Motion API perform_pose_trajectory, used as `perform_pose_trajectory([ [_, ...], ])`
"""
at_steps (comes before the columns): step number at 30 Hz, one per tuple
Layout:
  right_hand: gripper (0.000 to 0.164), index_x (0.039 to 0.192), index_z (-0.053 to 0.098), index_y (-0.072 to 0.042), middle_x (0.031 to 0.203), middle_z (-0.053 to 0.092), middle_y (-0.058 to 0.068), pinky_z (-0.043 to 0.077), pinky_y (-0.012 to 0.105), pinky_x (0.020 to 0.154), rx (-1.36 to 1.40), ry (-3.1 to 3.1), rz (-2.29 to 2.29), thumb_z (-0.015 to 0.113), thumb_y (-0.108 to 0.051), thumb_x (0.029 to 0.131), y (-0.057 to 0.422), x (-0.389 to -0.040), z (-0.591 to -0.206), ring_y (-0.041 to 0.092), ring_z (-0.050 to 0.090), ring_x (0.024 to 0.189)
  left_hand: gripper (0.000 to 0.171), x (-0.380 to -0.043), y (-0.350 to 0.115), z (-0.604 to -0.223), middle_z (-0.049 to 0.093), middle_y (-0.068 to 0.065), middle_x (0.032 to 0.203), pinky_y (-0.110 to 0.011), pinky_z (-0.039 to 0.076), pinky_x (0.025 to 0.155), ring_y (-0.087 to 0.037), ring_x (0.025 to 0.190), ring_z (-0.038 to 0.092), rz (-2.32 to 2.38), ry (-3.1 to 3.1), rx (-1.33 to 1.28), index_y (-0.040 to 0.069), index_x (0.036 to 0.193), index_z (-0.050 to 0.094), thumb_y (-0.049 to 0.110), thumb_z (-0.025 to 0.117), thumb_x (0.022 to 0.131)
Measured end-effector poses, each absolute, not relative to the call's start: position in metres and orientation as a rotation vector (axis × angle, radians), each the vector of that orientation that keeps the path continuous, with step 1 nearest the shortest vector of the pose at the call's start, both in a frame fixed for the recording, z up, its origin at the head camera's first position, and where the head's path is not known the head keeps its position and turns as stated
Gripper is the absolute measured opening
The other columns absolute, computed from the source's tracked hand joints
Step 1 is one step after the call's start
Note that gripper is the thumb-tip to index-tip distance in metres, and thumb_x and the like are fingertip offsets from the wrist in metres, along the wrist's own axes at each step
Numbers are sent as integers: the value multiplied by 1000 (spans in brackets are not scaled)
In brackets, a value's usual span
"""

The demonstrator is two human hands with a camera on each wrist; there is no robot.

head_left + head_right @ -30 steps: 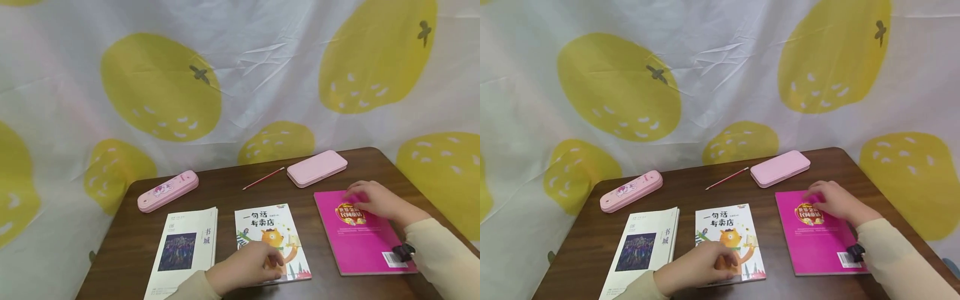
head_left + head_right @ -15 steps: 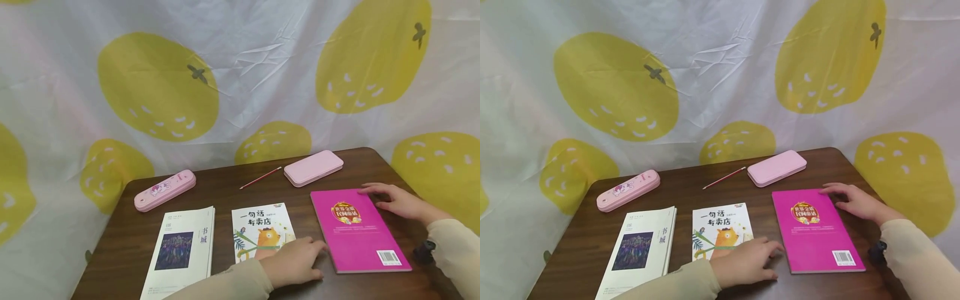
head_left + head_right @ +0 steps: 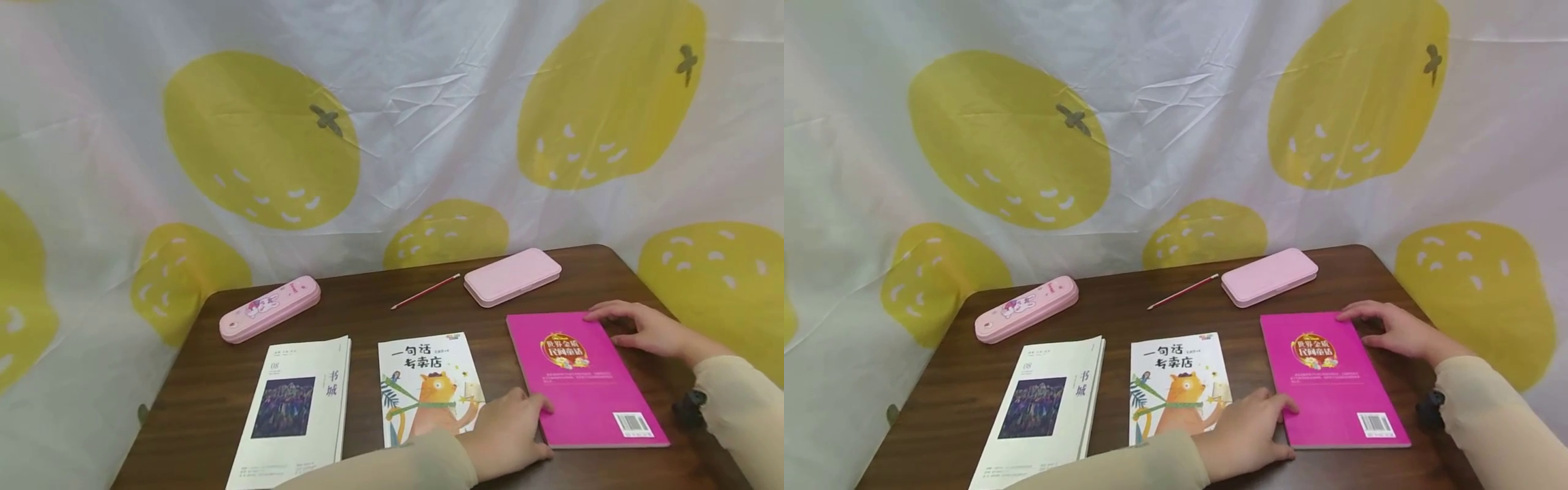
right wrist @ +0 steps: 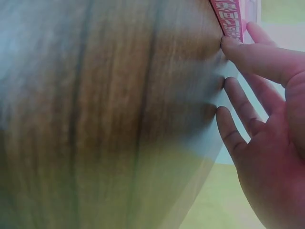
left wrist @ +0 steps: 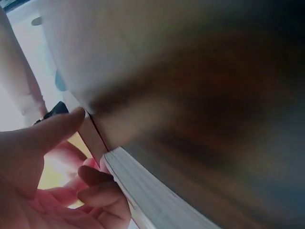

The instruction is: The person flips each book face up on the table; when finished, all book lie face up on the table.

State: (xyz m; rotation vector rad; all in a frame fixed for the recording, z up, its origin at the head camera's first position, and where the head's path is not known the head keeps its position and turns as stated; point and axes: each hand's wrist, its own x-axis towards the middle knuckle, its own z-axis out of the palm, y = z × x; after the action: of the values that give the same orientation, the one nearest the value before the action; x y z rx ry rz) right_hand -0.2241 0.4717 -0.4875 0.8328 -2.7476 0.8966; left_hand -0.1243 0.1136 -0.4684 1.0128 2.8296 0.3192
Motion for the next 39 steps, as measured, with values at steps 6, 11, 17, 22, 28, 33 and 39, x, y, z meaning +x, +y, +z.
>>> perform_pose_trajectory([
  [6,50,123,72,-8,123,67,4,47,10,89,851,-2725,934,81,10,77,472,-227,-490,-15,53,114,51,-124,119,-469,64,13,99,-21,46,64,0,83,58,295,2879,1021,39,122,66,53,87,77],
  [11,48,114,76,-10,113,66,6,51,15,82,777,-2720,891,87,8,71,473,-228,-491,-10,54,105,50,-123,118,-469,66,13,99,-22,47,65,-1,85,60,313,2873,999,39,121,67,48,88,76],
  [17,45,110,78,-13,109,67,3,43,7,85,702,-2701,833,89,4,69,480,-226,-493,-12,51,104,50,-123,115,-468,68,16,100,-22,48,66,0,87,62,325,2882,1003,41,120,67,47,89,75],
  [22,43,113,77,-9,111,67,0,42,5,87,761,-2689,879,87,4,73,484,-223,-493,-12,53,105,37,-124,113,-465,68,24,88,-18,43,65,3,82,62,347,2889,1017,43,104,69,43,90,73],
  [28,38,121,73,-4,116,70,-12,47,11,84,733,-2775,1085,79,3,84,489,-221,-490,-10,58,103,41,-124,110,-461,67,24,85,-22,41,62,2,80,61,369,2902,952,39,99,65,45,93,69],
  [33,37,128,68,1,121,69,-19,50,15,83,709,-2866,1221,73,0,91,495,-221,-485,-9,60,105,41,-121,111,-457,66,21,78,-26,39,57,-3,75,59,322,2997,907,37,101,64,49,90,71],
  [39,37,133,62,5,120,67,-22,52,16,81,665,-2886,1328,67,0,96,495,-220,-476,-5,63,102,22,-126,98,-459,60,23,65,-19,28,51,2,62,49,460,3125,1059,35,95,70,42,81,78],
])
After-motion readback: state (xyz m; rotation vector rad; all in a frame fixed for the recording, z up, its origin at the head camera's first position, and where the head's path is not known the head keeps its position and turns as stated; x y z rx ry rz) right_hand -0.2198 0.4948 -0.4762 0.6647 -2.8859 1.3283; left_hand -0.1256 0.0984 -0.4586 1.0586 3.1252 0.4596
